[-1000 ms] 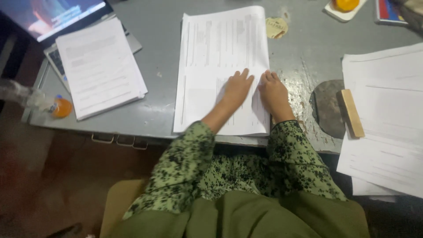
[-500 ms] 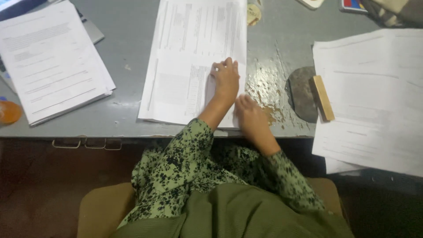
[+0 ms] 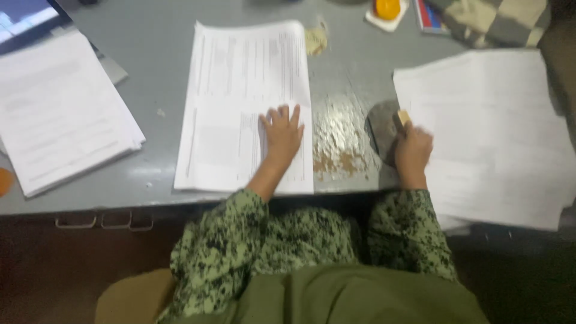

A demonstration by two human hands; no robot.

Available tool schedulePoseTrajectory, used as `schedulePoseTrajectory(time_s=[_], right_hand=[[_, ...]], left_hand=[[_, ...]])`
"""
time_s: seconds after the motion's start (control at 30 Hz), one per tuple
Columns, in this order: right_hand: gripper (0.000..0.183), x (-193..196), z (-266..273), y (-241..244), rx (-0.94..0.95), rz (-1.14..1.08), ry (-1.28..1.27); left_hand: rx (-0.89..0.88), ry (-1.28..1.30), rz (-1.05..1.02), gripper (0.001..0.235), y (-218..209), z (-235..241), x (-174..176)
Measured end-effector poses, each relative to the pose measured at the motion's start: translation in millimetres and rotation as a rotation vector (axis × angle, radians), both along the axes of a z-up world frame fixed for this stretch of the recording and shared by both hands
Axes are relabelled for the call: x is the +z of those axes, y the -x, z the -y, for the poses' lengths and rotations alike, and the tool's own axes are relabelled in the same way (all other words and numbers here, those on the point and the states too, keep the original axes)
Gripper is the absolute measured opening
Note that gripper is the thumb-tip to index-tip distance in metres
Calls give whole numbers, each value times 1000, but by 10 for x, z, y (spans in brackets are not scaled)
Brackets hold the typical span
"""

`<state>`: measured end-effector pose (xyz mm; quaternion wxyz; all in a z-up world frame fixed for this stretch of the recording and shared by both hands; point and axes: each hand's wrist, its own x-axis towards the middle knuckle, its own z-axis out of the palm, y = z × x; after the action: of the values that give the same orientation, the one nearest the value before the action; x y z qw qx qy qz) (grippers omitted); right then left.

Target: The person sits at a table and repeatedly folds sheets of paper in half using a wooden block to press the crease. They handle the papers one by one, folding them and placing them into a stack on the table.

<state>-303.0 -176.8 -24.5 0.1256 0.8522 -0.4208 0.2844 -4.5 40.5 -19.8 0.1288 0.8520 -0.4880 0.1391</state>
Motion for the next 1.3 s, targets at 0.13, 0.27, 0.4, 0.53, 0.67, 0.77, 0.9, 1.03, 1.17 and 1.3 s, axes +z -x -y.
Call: schedulePoseTrajectory(time_s=[0.13, 0.27, 0.4, 0.53, 0.67, 0.77, 0.9, 1.03, 1.17, 1.3], right_hand=[[44, 181, -158, -214, 33, 22, 27], [28, 634, -1155, -986, 383, 262, -387], [25, 453, -1406, -1400, 432, 116, -498], [14, 420, -1167, -1688, 326, 52, -486], [13, 318, -575, -2137, 235, -5, -451], [29, 141, -61, -2497, 187, -32, -389], [25, 112, 457, -3026, 425, 193, -298], [27, 23, 998, -3366, 592, 259, -118], [33, -36, 1209, -3421, 581, 178, -137], [32, 325, 700, -3075, 599, 7, -265]], left_hand=[[-28, 96, -58, 53, -1, -115, -56], [-34, 193, -188, 48, 29, -281, 73], [-45, 252, -153, 44, 32, -299, 151], [-17, 281, -138, 45, 54, -314, 154], [-22, 262, -120, 46, 36, -288, 166], [-4, 227, -117, 47, 43, -307, 284], [-12, 113, -180, 47, 41, -356, 410], [-53, 90, -240, 53, 29, -330, 361], [-23, 105, -233, 51, 30, -312, 392], [-6, 84, -211, 53, 34, -328, 378]])
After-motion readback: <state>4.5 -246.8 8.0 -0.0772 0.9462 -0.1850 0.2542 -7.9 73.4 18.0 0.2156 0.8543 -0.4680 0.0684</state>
